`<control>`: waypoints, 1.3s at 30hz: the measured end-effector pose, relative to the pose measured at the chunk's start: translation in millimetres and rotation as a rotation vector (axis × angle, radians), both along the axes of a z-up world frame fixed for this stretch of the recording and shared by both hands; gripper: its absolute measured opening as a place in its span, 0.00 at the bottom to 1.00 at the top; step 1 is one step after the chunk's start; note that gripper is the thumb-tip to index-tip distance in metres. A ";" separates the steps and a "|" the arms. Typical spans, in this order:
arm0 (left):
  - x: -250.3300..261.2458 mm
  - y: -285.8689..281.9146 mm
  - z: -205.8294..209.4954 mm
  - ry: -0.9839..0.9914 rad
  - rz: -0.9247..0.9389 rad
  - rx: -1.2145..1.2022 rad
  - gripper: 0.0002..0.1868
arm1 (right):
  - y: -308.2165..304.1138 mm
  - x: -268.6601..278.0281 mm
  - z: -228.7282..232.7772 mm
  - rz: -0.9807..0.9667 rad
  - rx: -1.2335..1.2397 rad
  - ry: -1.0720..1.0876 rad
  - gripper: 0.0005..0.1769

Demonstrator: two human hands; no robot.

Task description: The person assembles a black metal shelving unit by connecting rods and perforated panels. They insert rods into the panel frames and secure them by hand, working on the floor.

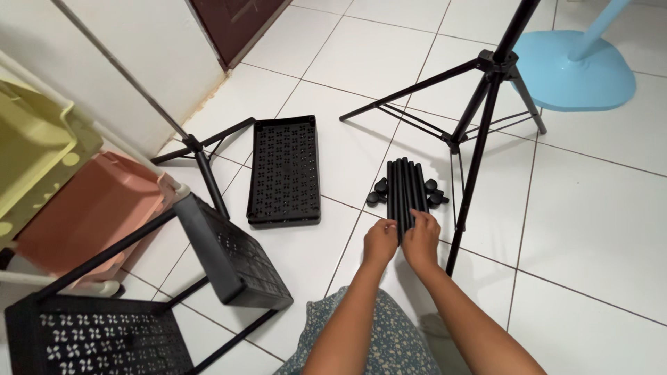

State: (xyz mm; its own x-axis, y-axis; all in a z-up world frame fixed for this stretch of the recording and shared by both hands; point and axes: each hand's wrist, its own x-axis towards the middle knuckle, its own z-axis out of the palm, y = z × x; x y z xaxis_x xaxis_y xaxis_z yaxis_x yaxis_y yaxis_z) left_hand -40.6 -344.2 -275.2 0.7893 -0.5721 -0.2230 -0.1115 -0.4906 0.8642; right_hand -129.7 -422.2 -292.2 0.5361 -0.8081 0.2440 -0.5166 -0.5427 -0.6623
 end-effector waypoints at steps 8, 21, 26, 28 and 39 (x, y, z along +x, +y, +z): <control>4.0 37.5 21.6 -0.257 0.059 -0.063 0.13 | 40.3 5.3 57.1 0.170 0.078 -0.206 0.19; 8.0 115.7 170.5 -0.553 0.269 -0.313 0.16 | 123.2 40.7 178.1 0.370 0.299 -0.441 0.20; 12.0 169.1 226.6 -0.724 0.332 -0.362 0.14 | 165.1 65.1 211.5 0.517 0.334 -0.563 0.20; 14.2 190.2 242.8 -0.796 0.344 -0.347 0.12 | 182.1 75.5 222.1 0.585 0.320 -0.601 0.20; 38.8 304.0 270.8 -0.929 0.503 -0.141 0.17 | 259.3 136.0 253.7 0.756 0.082 -0.278 0.37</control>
